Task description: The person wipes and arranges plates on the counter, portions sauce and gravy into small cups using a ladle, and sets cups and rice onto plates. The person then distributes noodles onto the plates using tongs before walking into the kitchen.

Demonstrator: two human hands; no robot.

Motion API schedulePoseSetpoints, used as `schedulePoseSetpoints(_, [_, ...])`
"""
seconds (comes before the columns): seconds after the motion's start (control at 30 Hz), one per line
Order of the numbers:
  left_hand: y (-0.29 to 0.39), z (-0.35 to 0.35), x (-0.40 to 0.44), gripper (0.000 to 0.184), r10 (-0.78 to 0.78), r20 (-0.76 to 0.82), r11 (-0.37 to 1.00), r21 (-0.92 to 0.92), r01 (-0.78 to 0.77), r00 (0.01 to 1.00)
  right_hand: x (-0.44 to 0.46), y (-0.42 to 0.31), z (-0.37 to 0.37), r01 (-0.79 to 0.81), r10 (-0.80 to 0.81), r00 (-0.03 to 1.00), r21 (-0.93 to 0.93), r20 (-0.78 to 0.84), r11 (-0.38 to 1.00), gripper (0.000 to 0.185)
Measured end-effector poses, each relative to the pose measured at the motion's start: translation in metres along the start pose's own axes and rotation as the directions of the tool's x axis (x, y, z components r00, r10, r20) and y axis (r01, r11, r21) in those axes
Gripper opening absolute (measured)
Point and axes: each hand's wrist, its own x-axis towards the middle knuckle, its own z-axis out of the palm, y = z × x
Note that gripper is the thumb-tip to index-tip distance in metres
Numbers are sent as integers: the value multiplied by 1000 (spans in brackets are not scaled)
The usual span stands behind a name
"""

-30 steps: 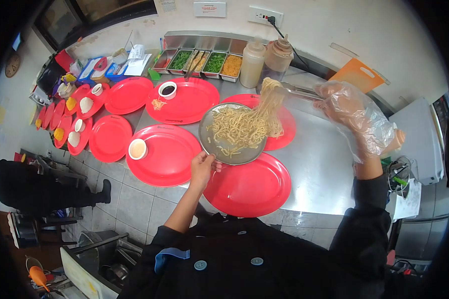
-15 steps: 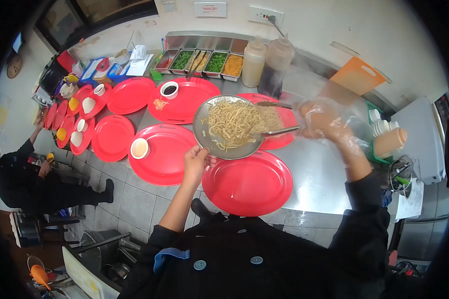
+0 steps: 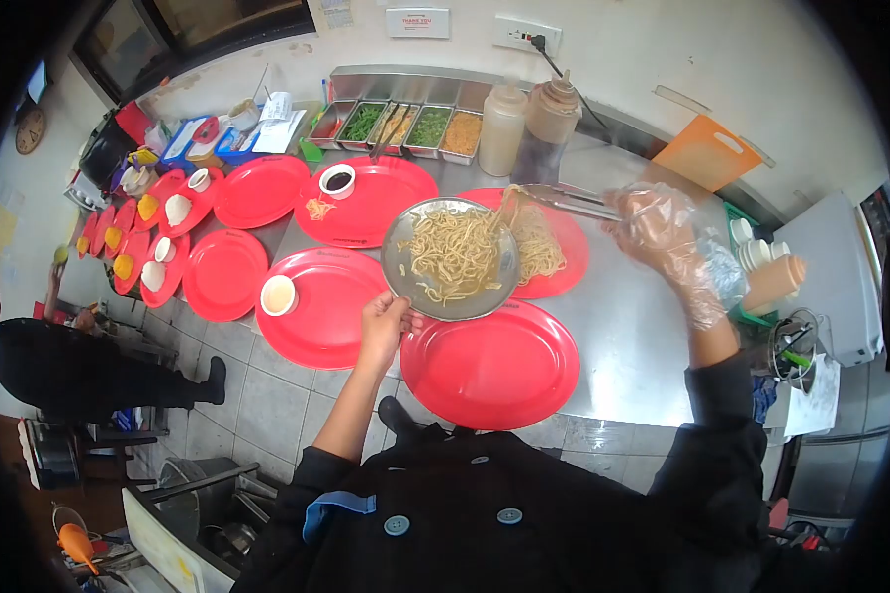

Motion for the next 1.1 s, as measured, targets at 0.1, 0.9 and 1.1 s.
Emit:
schedulePoseSetpoints(0.1, [0,-2,-2,12,-2,-7,1000,16,2,1000,-2,2,-7,-80,83,995,-57,52,995,30])
schedulePoseSetpoints(0.9, [18,-16,-13,12,86,-97,995,57,-81,991,12,-13,100,-131,106,960,80,258,988,18])
schedulePoseSetpoints(1.1, [17,-13,-7,11,91,-57,995,37,-89,994,6,-19,110,-263,223,896,55,383,963,21])
